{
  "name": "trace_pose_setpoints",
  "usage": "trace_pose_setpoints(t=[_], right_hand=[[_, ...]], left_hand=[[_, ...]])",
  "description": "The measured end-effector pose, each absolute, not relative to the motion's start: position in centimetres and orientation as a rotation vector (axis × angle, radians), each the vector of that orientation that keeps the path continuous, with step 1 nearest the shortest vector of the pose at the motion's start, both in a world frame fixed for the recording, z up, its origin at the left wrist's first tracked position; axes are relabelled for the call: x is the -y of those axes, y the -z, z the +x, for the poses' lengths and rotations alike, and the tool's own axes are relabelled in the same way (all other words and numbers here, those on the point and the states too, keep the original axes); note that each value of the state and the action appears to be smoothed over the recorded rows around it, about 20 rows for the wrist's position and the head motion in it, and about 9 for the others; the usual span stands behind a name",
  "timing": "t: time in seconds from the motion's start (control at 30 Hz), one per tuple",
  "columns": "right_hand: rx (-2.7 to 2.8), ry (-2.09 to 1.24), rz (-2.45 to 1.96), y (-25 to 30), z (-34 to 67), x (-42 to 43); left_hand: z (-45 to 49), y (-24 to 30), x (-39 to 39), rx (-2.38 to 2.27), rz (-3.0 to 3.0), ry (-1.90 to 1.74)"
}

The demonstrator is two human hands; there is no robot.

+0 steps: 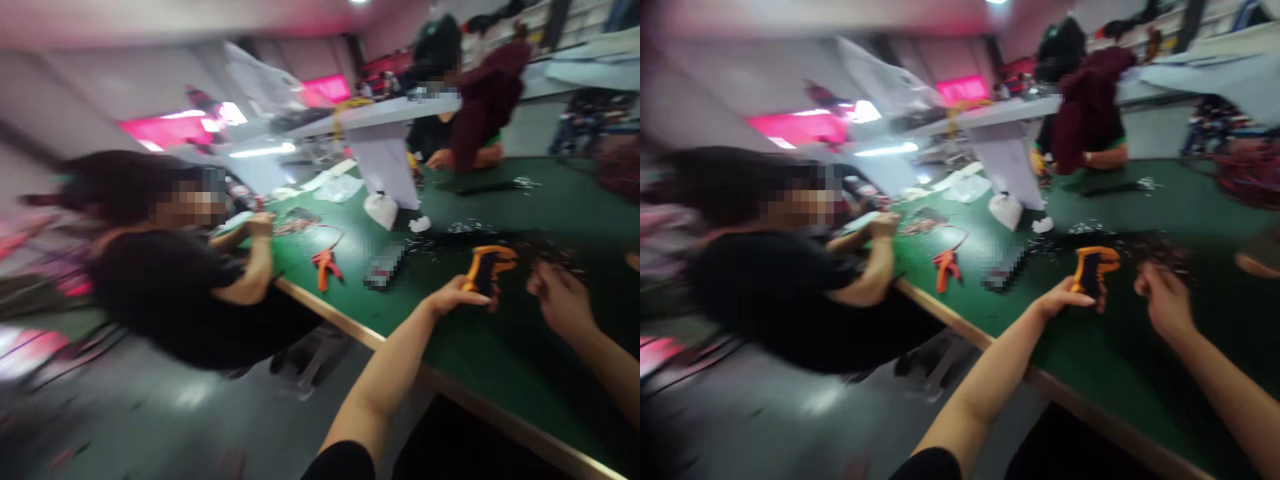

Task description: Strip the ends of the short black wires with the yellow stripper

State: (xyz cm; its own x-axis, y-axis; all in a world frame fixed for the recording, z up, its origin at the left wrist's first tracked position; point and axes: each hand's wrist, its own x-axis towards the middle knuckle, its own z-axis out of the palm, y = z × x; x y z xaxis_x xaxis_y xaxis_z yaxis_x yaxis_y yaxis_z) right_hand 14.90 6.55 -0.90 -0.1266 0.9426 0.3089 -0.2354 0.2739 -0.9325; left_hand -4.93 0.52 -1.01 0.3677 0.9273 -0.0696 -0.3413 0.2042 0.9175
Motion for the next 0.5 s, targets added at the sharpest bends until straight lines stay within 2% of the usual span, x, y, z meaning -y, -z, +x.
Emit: trace_pose_setpoints(t=[0.17, 0.5], right_hand=[[1.080, -1.237, -0.933, 1.36, 14.55, -6.75], [0.997, -1.333, -0.890, 1.18, 14.49, -6.55]], left_hand=[[-5.28, 1.37, -0.76, -0.770, 0.993, -1.004], [-5.27, 1.61, -0.42, -0.834, 1.028, -1.007]])
